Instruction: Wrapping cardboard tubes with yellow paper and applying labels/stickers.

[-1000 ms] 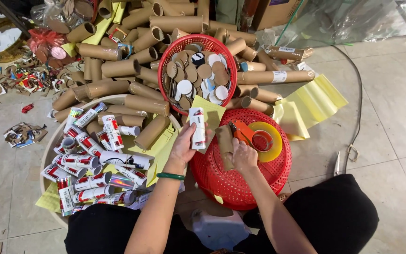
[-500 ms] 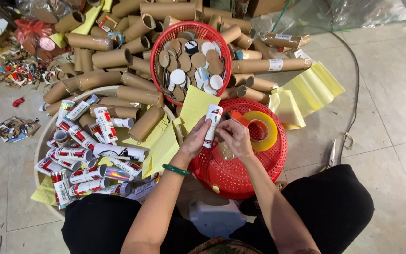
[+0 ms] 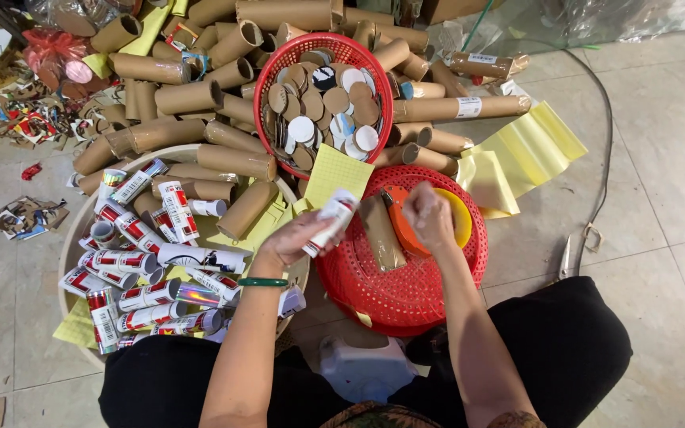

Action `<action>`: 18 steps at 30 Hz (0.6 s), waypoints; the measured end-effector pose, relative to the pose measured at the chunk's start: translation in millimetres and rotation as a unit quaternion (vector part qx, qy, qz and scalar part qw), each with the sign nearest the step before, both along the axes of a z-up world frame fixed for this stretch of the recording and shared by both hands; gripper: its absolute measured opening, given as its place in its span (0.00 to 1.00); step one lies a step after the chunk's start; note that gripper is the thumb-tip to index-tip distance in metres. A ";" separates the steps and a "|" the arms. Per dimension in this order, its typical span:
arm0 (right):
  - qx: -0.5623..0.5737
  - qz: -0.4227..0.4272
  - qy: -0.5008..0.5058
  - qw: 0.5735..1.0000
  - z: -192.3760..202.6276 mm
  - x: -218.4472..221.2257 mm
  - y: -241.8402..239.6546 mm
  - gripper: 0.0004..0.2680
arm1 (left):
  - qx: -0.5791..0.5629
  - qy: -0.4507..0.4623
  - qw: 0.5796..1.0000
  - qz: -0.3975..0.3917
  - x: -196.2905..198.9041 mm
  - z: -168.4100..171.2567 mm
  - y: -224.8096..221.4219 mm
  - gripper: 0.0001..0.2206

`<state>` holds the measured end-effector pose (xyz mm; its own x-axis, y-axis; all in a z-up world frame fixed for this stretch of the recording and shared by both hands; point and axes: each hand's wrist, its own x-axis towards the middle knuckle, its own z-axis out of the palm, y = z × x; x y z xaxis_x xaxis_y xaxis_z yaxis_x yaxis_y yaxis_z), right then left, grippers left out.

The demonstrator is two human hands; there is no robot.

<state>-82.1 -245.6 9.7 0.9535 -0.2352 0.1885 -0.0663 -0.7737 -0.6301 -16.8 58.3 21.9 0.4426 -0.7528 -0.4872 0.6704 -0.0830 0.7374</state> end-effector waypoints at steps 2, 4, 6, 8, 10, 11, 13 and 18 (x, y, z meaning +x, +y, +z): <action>0.047 0.051 0.111 0.991 8.5 1.7 12.2 0.00 | -0.052 0.027 0.995 0.086 4.7 3.4 4.4 0.21; 0.092 0.104 0.220 0.965 -3.8 6.7 21.2 0.01 | -0.103 0.053 0.978 0.172 7.6 8.1 6.7 0.22; 0.048 0.185 0.254 0.948 -37.5 12.2 26.2 0.02 | -0.119 0.052 0.966 0.224 6.0 13.1 6.3 0.22; 0.165 0.173 0.146 0.960 -5.5 17.2 50.3 0.04 | -0.126 0.036 0.963 0.236 5.2 -6.5 5.8 0.20; 0.277 0.160 0.035 0.947 26.2 23.2 69.5 0.07 | -0.135 0.018 0.958 0.250 4.3 -17.7 3.2 0.19; 0.383 0.122 -0.009 0.916 41.4 25.0 77.0 0.09 | -0.112 0.007 0.958 0.264 3.0 -19.2 1.1 0.20; 0.483 0.083 -0.051 0.870 53.9 25.9 87.5 0.12 | -0.088 -0.003 0.956 0.279 -0.9 -19.8 -4.1 0.21; 0.433 0.143 0.052 0.889 22.1 26.0 107.9 0.15 | 0.084 -0.198 0.931 0.295 -16.8 -4.0 -17.7 0.33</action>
